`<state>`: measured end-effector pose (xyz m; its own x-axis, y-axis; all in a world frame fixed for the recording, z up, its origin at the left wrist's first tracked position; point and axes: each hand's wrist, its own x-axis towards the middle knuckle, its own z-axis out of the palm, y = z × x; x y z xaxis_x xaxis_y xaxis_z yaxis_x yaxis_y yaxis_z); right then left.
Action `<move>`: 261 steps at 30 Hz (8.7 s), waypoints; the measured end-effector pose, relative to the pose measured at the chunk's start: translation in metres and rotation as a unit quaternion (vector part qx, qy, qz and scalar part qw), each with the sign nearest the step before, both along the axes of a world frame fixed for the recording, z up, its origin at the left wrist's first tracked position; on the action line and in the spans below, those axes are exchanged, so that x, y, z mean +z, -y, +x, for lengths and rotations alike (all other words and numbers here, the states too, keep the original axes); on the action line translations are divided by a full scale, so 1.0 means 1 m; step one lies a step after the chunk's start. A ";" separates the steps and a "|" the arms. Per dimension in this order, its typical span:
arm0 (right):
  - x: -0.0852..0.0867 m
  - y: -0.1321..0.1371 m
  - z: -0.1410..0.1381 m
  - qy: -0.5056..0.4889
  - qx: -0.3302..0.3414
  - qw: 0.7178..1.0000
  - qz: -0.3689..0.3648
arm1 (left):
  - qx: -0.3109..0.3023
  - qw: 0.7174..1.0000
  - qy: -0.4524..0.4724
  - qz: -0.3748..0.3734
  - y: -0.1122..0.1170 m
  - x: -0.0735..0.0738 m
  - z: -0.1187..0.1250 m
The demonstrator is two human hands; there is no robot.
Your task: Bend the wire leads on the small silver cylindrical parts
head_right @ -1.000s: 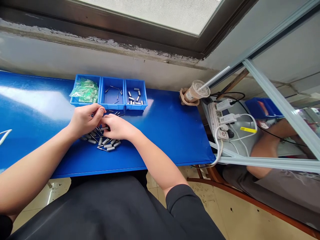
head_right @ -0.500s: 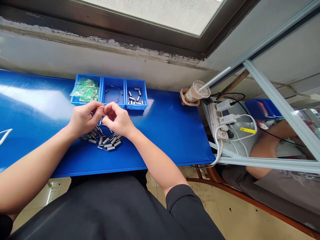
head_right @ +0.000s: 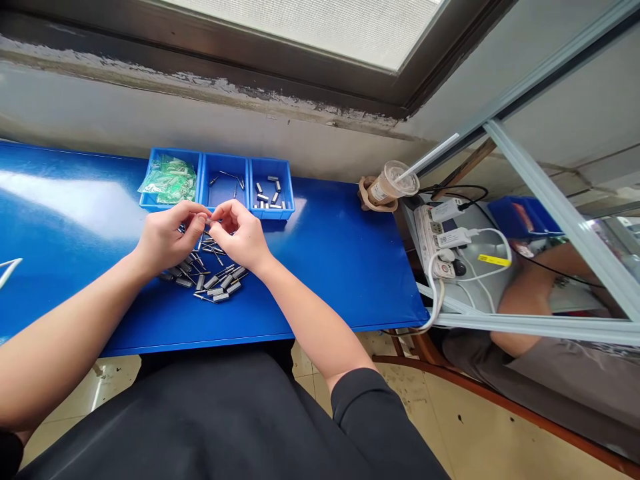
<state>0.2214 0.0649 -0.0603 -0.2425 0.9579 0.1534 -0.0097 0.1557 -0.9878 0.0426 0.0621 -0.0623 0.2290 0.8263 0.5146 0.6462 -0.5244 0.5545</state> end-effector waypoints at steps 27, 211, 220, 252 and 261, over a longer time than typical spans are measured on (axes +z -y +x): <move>0.000 0.001 0.001 0.030 0.002 1.000 -0.006 | -0.001 1.000 -0.025 -0.010 0.000 0.002 0.000; -0.004 -0.008 -0.001 -0.085 0.027 0.991 -0.096 | -0.006 0.998 -0.057 -0.026 0.003 0.009 0.002; -0.003 -0.007 -0.002 -0.096 0.018 0.989 -0.107 | -0.009 0.998 -0.052 -0.017 0.003 0.009 0.002; -0.003 -0.004 -0.001 -0.062 0.018 0.994 -0.084 | -0.009 0.996 -0.079 -0.052 0.003 0.011 0.001; -0.003 -0.001 -0.001 -0.033 0.019 0.998 -0.047 | -0.014 0.994 -0.089 -0.055 0.002 0.009 0.000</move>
<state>0.2207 0.0658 -0.0631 -0.2708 0.9593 0.0797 -0.0784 0.0606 -0.9951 0.0422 0.0596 -0.0532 0.3324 0.8674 0.3702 0.7244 -0.4862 0.4888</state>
